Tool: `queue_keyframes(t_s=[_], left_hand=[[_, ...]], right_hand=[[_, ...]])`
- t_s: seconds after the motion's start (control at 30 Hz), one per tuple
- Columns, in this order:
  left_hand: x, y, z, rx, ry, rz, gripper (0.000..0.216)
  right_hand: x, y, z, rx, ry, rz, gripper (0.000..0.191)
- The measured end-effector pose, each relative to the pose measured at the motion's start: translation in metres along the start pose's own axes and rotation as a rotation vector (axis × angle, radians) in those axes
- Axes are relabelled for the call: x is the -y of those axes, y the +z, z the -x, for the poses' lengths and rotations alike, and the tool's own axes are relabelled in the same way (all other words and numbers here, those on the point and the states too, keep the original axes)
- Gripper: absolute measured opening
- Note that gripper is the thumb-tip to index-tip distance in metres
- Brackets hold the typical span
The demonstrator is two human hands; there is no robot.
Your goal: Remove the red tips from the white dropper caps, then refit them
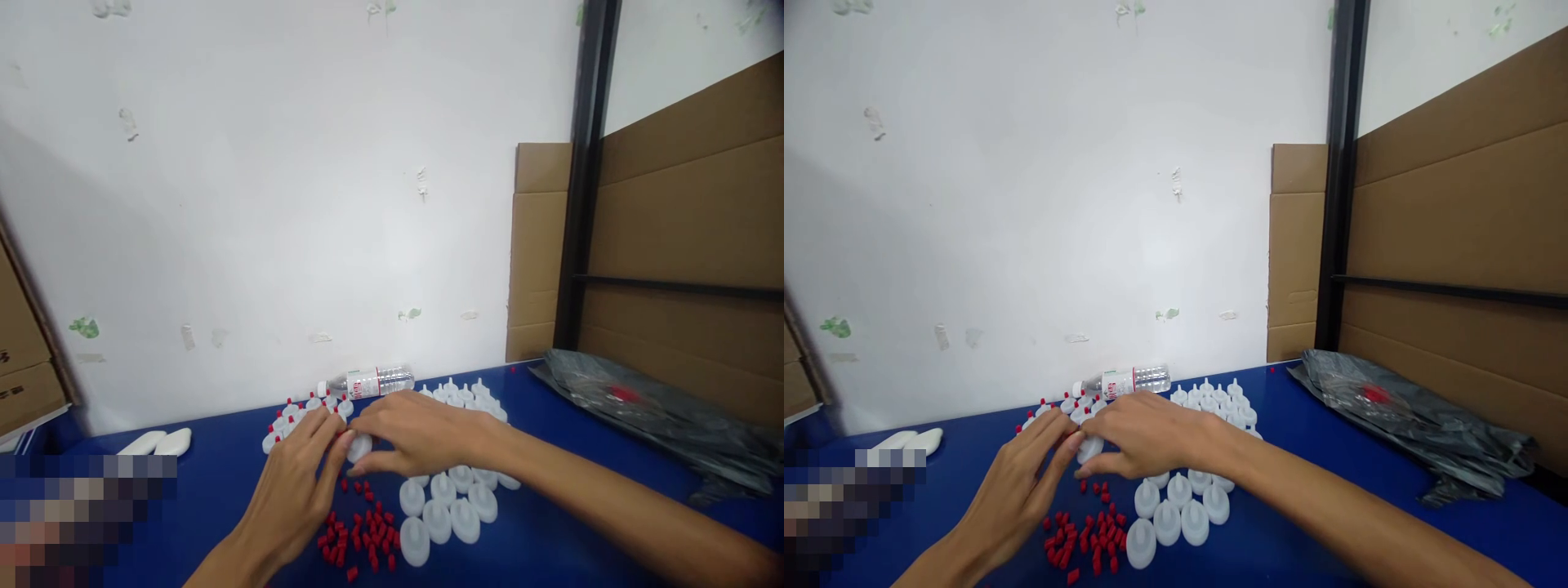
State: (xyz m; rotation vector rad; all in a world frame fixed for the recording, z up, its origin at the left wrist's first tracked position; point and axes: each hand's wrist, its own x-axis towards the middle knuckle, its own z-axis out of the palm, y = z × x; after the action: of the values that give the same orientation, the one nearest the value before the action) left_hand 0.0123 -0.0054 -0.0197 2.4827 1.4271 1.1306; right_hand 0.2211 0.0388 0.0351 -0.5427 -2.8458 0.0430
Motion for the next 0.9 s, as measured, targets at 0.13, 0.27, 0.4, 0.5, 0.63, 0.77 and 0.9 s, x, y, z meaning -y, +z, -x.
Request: queue_keyframes(t_s=[0.13,0.27,0.4,0.5,0.63,0.77,0.9], left_hand=[[0.003,0.0,-0.005,0.073,-0.239,0.201,0.046],[0.01,-0.005,-0.01,0.089,-0.263,0.128,0.046],[0.015,-0.007,-0.007,0.135,-0.205,-0.07,0.034],[0.021,-0.002,-0.004,0.208,-0.177,-0.169,0.024],[0.03,0.002,-0.002,0.279,-0.169,-0.229,0.024],[0.036,0.001,-0.004,0.296,-0.196,-0.297,0.026],[0.037,0.002,-0.003,0.321,-0.229,-0.352,0.027]], right_hand=[[-0.007,-0.005,0.003,-0.012,-0.058,0.051,0.022],[-0.023,-0.006,0.006,-0.034,0.031,0.054,0.024],[-0.036,0.0,0.008,-0.011,0.108,-0.007,0.032],[-0.04,0.003,0.007,0.053,0.101,-0.095,0.022],[-0.043,0.007,0.005,0.1,0.073,-0.176,0.009],[-0.047,0.015,0.003,0.115,0.102,-0.176,0.01],[-0.051,0.023,0.004,0.173,0.115,-0.188,0.006]])
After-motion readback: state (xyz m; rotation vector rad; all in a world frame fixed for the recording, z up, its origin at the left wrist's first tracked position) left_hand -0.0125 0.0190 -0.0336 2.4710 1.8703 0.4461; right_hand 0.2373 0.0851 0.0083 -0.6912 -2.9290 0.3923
